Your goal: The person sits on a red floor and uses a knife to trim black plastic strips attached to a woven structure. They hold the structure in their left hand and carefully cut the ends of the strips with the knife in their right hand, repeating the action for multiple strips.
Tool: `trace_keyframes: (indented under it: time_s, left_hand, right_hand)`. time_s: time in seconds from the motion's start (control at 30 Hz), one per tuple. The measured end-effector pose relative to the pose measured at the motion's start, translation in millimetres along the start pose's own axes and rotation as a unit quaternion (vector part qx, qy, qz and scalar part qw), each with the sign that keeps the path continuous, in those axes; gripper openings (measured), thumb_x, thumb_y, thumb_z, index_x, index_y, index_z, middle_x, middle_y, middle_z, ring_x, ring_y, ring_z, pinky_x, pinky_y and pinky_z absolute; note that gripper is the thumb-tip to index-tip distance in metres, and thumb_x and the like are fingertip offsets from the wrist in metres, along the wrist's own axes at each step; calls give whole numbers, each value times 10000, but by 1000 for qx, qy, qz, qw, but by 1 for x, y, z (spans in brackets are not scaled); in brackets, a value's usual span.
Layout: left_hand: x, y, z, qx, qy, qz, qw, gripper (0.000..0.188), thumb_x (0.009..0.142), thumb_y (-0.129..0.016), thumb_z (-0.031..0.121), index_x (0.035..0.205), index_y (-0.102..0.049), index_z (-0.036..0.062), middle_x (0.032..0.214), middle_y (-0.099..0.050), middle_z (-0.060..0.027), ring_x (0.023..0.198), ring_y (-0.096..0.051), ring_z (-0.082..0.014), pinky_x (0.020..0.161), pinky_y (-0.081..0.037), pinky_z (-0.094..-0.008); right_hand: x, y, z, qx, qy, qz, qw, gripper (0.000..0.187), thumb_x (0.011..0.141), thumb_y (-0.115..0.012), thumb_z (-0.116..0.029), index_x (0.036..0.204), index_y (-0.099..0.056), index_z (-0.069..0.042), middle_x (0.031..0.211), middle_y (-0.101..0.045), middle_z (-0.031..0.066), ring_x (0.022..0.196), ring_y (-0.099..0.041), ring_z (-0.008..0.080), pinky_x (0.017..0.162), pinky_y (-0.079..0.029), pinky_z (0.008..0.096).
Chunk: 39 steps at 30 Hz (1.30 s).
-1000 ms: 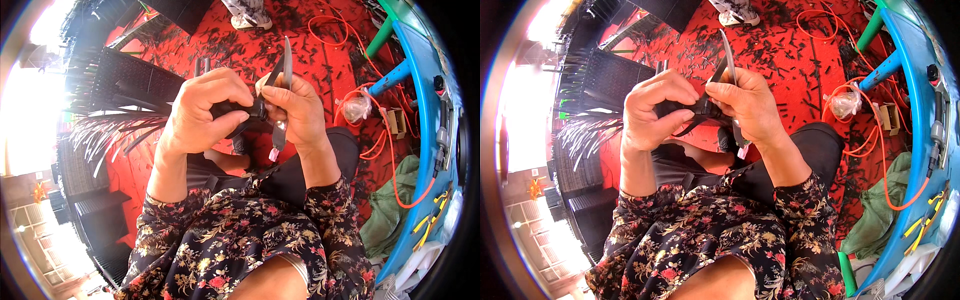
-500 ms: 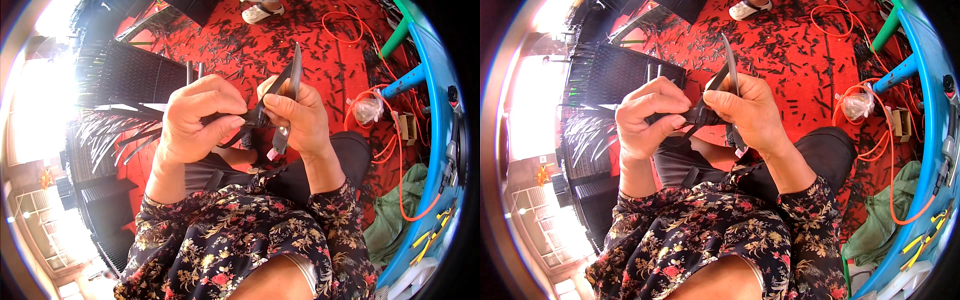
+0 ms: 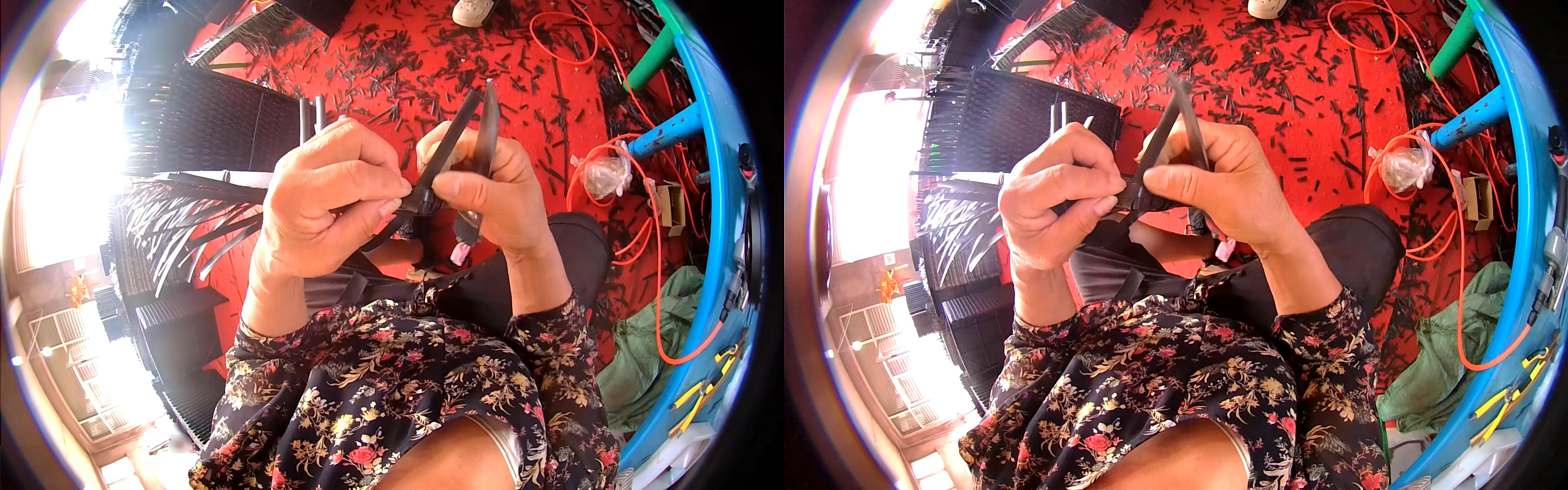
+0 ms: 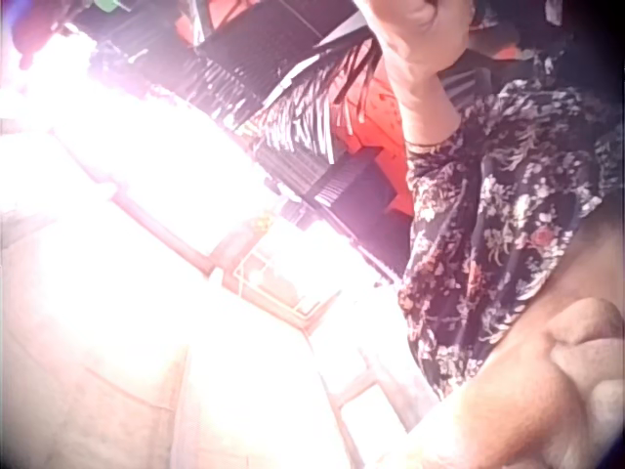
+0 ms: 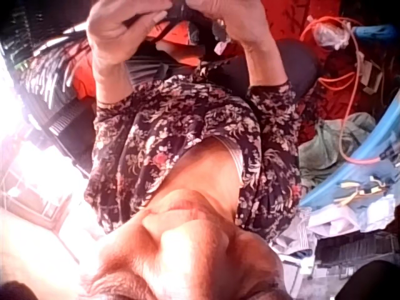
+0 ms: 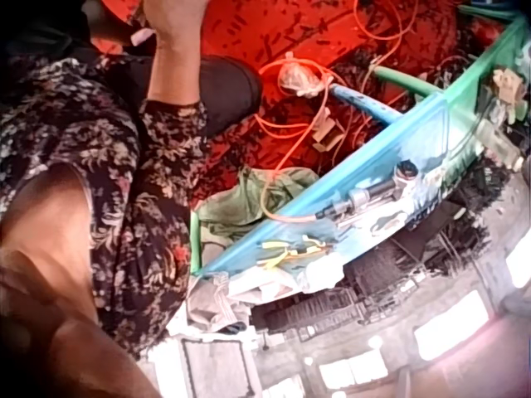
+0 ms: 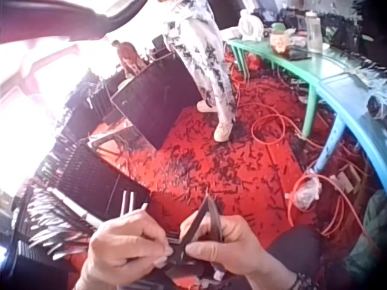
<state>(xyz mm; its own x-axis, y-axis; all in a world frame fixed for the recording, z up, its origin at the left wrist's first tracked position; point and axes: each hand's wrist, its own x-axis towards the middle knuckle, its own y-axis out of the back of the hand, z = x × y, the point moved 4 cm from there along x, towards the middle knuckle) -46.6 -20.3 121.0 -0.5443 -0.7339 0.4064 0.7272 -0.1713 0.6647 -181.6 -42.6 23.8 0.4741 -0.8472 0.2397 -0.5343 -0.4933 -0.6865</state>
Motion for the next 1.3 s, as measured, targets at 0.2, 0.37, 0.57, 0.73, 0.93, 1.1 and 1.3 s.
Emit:
trace_keyframes:
  time_s: [0.2, 0.37, 0.57, 0.73, 0.93, 1.1, 1.3]
  left_hand:
    - [0, 0, 1, -5, -8, 0, 1000, 176, 611, -646, -56, 784, -625, -36, 742, -586, -134, 637, -537, -191, 533, -400, -273]
    - [3, 1, 0, -17, -9, -17, 1000, 182, 623, -709, 13, 777, -628, -40, 743, -584, -134, 631, -536, -185, 522, -394, -264]
    - [6, 1, -1, -30, 48, -19, 998, 224, 605, -755, 77, 751, -627, -34, 743, -576, -122, 636, -541, -177, 540, -396, -263]
    - [8, -1, -3, -64, 101, -30, 992, 250, 589, -770, 112, 723, -615, -30, 734, -565, -110, 645, -534, -169, 570, -386, -267]
    - [10, -4, -7, -75, 135, -35, 987, 238, 603, -751, 103, 730, -605, -36, 746, -568, -110, 653, -535, -165, 583, -385, -266]
    - [8, -2, -10, -73, 140, -54, 986, 217, 618, -717, 74, 765, -605, -41, 815, -605, -130, 695, -574, -184, 614, -430, -276]
    - [13, -2, -16, -80, 89, -83, 989, 213, 601, -663, 21, 798, -623, -48, 833, -619, -127, 719, -590, -188, 628, -455, -276]
  right_hand:
    - [3, -1, -3, -9, 6, -50, 999, 99, 770, -688, -30, 844, -631, 1, 796, -585, -4, 711, -528, 59, 624, -428, 206]
    - [4, 2, -2, -13, -25, -53, 998, 108, 748, -713, -28, 814, -630, -3, 762, -589, -7, 680, -530, 49, 586, -420, 195]
    - [1, 3, -4, -61, -77, -36, 995, 163, 715, -690, -28, 862, -626, 1, 909, -568, 44, 799, -534, 93, 689, -417, 229]
    - [5, -4, -11, -65, -100, -26, 992, 89, 742, -677, 10, 759, -599, -30, 673, -577, -18, 600, -515, 25, 529, -402, 180]
    - [5, 0, -6, -61, -55, -18, 996, 93, 785, -681, -68, 761, -601, -29, 664, -558, -41, 603, -485, 11, 516, -380, 188]
    - [7, -6, -10, -72, -74, 45, 994, 125, 847, -645, -127, 777, -603, -32, 623, -513, -64, 557, -431, 3, 480, -326, 172]
    - [8, 2, -8, -55, -79, 68, 993, 122, 852, -637, -135, 775, -596, -50, 586, -457, -77, 499, -361, -1, 431, -248, 179]
